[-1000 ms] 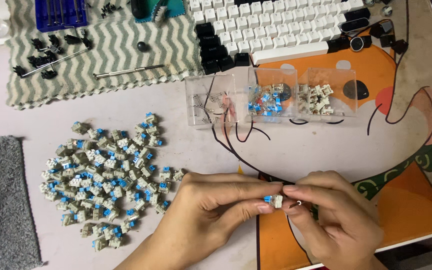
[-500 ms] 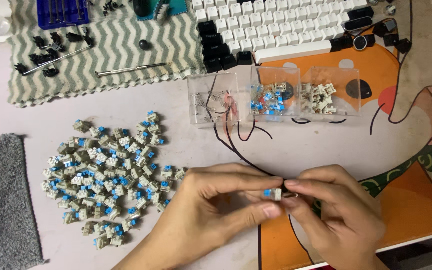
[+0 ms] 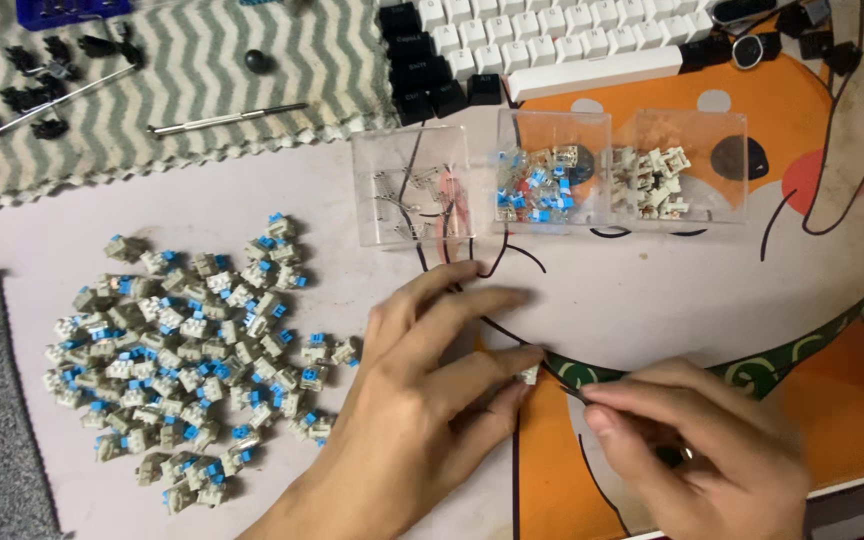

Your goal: The person assembles mechanical keyboard switches by inserting metal springs into white housings and then attaching blue stems. They use a small metal tool to press the stems into place and sort the completed switches into a clear plastic container.

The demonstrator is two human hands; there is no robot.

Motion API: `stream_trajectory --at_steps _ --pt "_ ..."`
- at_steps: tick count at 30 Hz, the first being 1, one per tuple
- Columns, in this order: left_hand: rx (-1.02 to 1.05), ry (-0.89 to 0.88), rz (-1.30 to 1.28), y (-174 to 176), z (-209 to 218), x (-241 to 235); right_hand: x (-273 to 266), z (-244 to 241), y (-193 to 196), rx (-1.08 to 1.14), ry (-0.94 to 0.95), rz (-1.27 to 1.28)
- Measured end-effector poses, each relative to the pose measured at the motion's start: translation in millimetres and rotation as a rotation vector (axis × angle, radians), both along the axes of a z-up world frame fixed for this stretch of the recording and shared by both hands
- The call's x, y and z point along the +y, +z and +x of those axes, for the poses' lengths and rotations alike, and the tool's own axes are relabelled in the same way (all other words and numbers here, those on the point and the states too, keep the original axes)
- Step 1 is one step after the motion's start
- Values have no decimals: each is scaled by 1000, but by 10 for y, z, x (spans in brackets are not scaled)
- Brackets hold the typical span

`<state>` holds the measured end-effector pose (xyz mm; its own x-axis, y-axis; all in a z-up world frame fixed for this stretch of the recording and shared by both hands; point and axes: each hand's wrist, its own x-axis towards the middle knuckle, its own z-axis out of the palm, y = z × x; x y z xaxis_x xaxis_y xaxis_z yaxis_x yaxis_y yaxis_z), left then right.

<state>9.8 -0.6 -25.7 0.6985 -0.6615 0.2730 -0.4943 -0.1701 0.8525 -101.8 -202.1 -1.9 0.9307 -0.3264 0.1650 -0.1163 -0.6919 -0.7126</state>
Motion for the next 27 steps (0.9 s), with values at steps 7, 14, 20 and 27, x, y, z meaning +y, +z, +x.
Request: stream_trajectory --at_steps 7,14,20,27 --pt "-83 17 89 -8 68 6 -20 41 -80 -100 108 -70" --pt "-79 25 81 -40 68 6 9 81 -33 -68 123 -58" --pt "-95 20 77 -35 61 18 -26 92 -90 -102 226 -126" --pt "-81 5 51 -52 48 7 -34 59 -189 -186 317 -173"
